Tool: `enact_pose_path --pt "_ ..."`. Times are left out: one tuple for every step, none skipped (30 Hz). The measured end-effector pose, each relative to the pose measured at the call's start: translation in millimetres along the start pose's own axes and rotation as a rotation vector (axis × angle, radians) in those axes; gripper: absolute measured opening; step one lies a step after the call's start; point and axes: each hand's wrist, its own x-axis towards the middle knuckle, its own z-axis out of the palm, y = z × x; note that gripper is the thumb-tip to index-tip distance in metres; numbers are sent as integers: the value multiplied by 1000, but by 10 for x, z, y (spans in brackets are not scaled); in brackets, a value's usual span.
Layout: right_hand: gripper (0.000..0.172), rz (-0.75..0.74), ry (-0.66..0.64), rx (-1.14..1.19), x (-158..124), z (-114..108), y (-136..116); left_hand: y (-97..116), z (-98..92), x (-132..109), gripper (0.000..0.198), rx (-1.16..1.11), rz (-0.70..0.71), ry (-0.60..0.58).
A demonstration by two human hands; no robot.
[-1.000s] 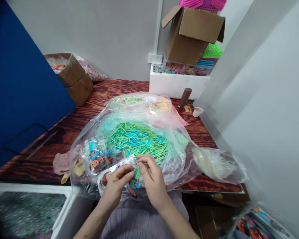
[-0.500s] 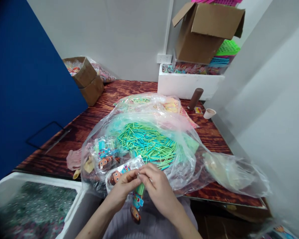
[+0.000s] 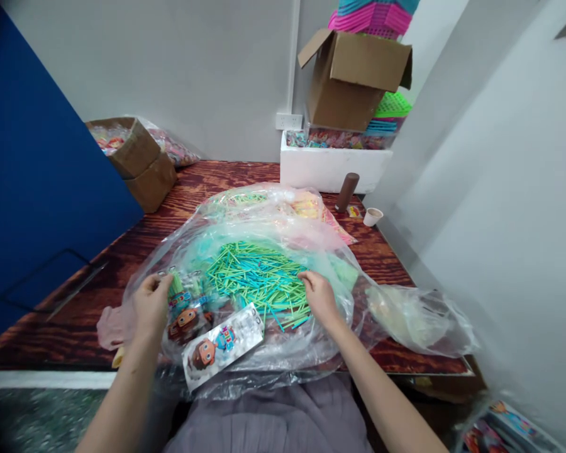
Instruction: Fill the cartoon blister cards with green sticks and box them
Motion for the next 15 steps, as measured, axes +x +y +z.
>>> enact_pose_path --pt "32 -24 -42 -171 103 -33 55 -50 35 18 28 54 6 27" --pt "34 -35 -75 -274 192 -66 101 -87 64 22 31 102 14 47" --pt "34 -41 -109 -353 267 -96 140 -112 84 15 34 169 35 67" --pt "33 -44 -133 -396 326 -123 172 -126 96 1 39 240 70 84" --pt "31 -48 -153 -420 369 -144 198 -130 99 -19 44 306 113 94" --pt "29 -57 -175 -450 399 -160 217 -127 95 -42 49 361 156 98" --pt "27 -66 -196 -478 419 -172 231 -120 84 -68 54 395 191 96" --pt "26 -75 -213 -501 433 -182 242 -109 66 -96 58 404 212 87" --pt "27 -80 -223 -520 445 -190 248 -98 43 -124 61 403 221 71" --pt "28 -81 -226 -538 458 -197 253 -89 17 -152 62 394 225 52" --pt "31 -75 -221 -555 477 -205 256 -82 -12 -181 61 377 230 33" --pt "33 -65 -206 -572 501 -214 258 -78 -40 -210 59 360 244 16" --pt "36 -52 -186 -588 533 -222 259 -78 -67 -239 57 342 265 5" --pt "39 -39 -164 -600 572 -230 261 -81 -89 -268 55 330 291 -1" --pt "41 -29 -144 -609 614 -238 264 -86 -105 -298 54 325 317 -1"
